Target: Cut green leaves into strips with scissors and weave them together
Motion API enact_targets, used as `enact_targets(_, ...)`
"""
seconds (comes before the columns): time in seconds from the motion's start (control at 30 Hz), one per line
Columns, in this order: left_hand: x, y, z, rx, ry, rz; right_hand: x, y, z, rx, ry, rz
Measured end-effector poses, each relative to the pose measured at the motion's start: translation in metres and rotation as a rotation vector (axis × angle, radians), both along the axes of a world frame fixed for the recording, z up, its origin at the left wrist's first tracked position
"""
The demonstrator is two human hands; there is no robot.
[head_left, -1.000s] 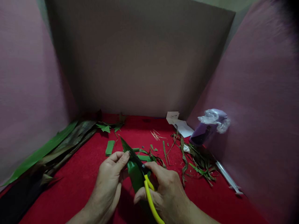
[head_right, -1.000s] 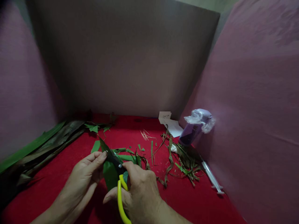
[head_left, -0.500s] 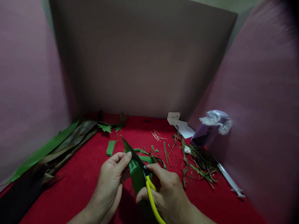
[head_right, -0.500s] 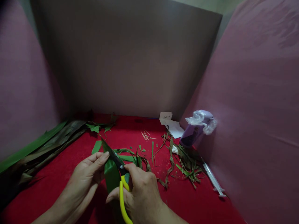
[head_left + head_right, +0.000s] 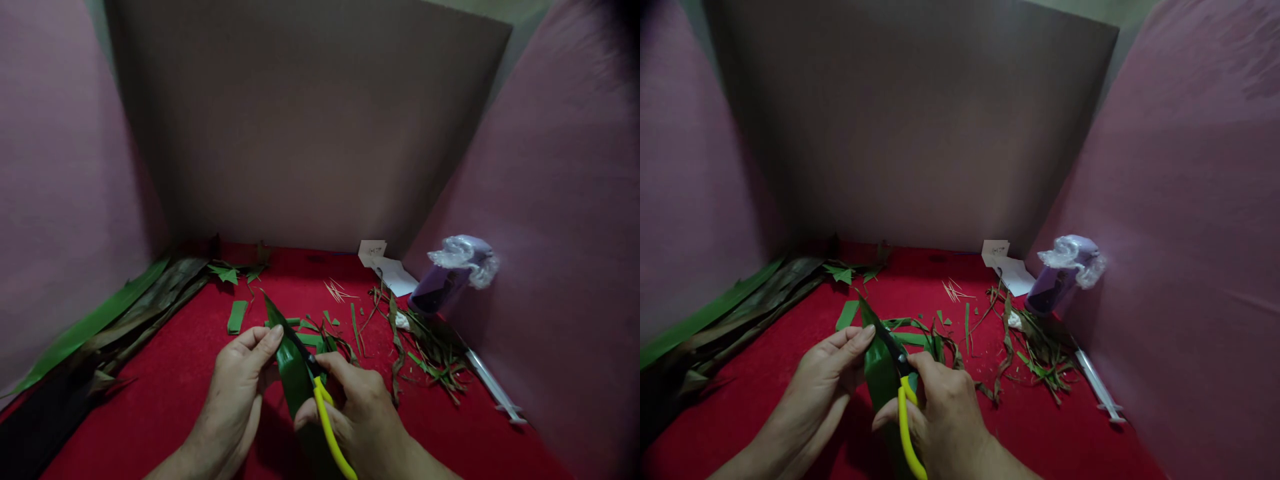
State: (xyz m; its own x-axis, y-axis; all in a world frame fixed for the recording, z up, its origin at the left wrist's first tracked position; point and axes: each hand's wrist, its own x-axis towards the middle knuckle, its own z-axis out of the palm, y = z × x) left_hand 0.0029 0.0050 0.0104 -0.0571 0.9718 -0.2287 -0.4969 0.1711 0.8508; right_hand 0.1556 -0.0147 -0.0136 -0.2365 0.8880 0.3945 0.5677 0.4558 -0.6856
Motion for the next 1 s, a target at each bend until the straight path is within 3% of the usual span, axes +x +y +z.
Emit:
enact_targets(0.17,0.000,0.001,-0.001,0.009,0.000,-0.005,0.001,0.001,0.000,-0.055,0.029,0.051)
enact_targets(0.5,0.000,-0.003,0.010,0.061,0.054,0.000,0.003,-0.001,0.001,-0.040,-0.016,-0.003)
enact_targets(1.0,-0.014,0.007,0.013,-0.032,0.182,-0.105,0.003,-0.001,0.001,-0.022,-0.061,-0.016)
